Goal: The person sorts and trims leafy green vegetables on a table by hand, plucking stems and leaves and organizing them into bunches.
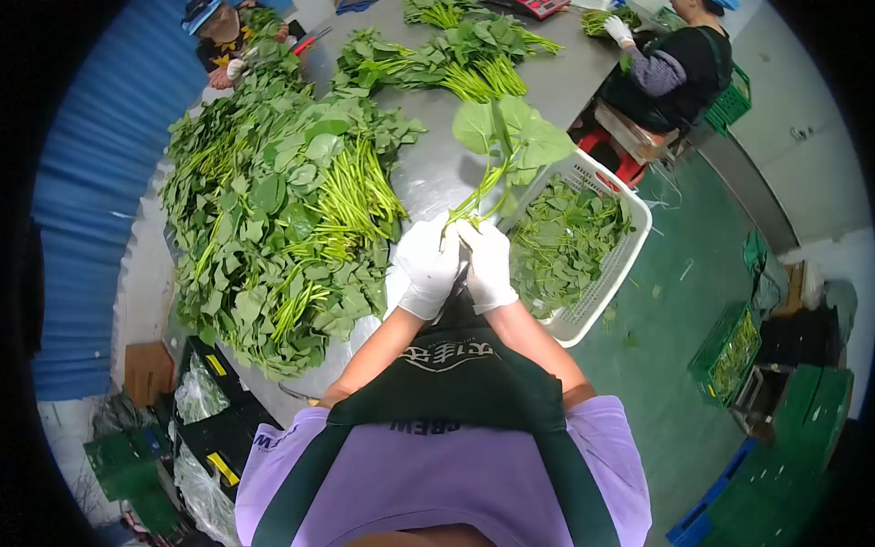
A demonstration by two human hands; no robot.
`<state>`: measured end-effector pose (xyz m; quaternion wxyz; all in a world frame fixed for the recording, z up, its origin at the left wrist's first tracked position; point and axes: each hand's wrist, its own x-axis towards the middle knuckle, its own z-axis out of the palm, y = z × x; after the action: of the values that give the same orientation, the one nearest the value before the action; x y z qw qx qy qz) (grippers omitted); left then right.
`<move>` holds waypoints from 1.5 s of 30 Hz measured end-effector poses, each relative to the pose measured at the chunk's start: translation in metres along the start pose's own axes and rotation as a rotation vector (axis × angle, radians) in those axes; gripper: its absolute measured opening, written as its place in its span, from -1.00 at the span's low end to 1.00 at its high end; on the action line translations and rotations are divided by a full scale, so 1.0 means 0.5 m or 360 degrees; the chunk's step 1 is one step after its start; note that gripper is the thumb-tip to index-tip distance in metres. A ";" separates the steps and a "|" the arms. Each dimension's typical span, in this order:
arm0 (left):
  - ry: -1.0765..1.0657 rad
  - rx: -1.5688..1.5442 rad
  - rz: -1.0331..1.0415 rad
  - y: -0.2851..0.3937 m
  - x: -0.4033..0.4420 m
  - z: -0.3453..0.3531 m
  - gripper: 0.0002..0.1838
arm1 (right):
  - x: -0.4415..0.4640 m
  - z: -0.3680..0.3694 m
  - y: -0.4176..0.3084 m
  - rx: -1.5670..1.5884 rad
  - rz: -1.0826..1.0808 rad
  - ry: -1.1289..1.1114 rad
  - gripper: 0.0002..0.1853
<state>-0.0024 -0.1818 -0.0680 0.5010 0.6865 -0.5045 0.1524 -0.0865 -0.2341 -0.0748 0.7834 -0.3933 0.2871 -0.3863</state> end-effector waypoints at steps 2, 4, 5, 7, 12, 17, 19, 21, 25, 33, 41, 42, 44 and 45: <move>-0.0001 0.0244 -0.0006 0.004 -0.002 0.012 -0.78 | 0.008 -0.031 0.027 -0.0089 0.0030 -0.0142 -0.79; -0.0060 0.0224 0.0004 -0.005 0.003 0.016 -0.79 | 0.006 -0.026 0.031 0.0691 0.0282 -0.0219 -0.71; -0.0085 0.0215 0.0007 -0.010 0.006 0.017 -0.79 | 0.008 -0.025 0.031 0.0737 0.0323 -0.0171 -0.71; -0.0146 0.0154 0.0062 -0.003 0.008 0.007 -0.79 | 0.011 -0.068 0.022 0.0773 0.0355 -0.0133 -0.71; -0.0230 0.0122 -0.0122 0.015 0.036 -0.017 -0.74 | 0.059 -0.211 -0.060 0.1195 0.0336 0.0340 -0.61; -0.0382 0.0339 0.0086 0.022 0.027 0.001 -0.76 | 0.030 -0.056 -0.068 0.0159 0.0459 -0.0155 -0.73; -0.0347 0.0386 0.0094 0.011 0.013 0.019 -0.76 | 0.056 -0.041 -0.063 -0.0664 -0.0128 -0.0325 -0.80; -0.0286 0.0161 0.0016 0.014 0.016 0.011 -0.70 | 0.075 -0.048 -0.051 -0.0547 -0.0091 -0.0265 -0.82; -0.0303 -0.0671 -0.0750 0.019 0.036 -0.034 -0.70 | 0.063 -0.029 -0.104 -0.0785 0.0020 -0.0355 -0.81; -0.0429 -0.1097 -0.1404 -0.040 0.082 -0.025 -0.80 | 0.035 0.004 -0.082 -0.0844 0.0133 -0.0564 -0.84; 0.1063 -0.1415 -0.1031 -0.100 0.097 -0.225 -0.77 | 0.156 -0.210 0.036 0.0852 0.0444 0.0358 -0.66; 0.1210 -0.1304 -0.1061 -0.091 0.103 -0.270 -0.76 | 0.171 -0.230 0.041 0.1088 0.0670 0.0309 -0.49; 0.1359 -0.1292 -0.1005 -0.108 0.085 -0.334 -0.74 | 0.188 -0.224 0.078 0.0783 0.0927 0.0032 -0.36; 0.1366 -0.1394 -0.0920 -0.136 0.060 -0.352 -0.72 | 0.179 -0.174 0.096 0.0374 0.0917 0.0015 -0.35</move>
<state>0.1205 -0.0503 -0.0035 0.9094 0.4061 -0.0722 0.0530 -0.0858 -0.3240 -0.1736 0.8994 -0.2008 0.3437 -0.1806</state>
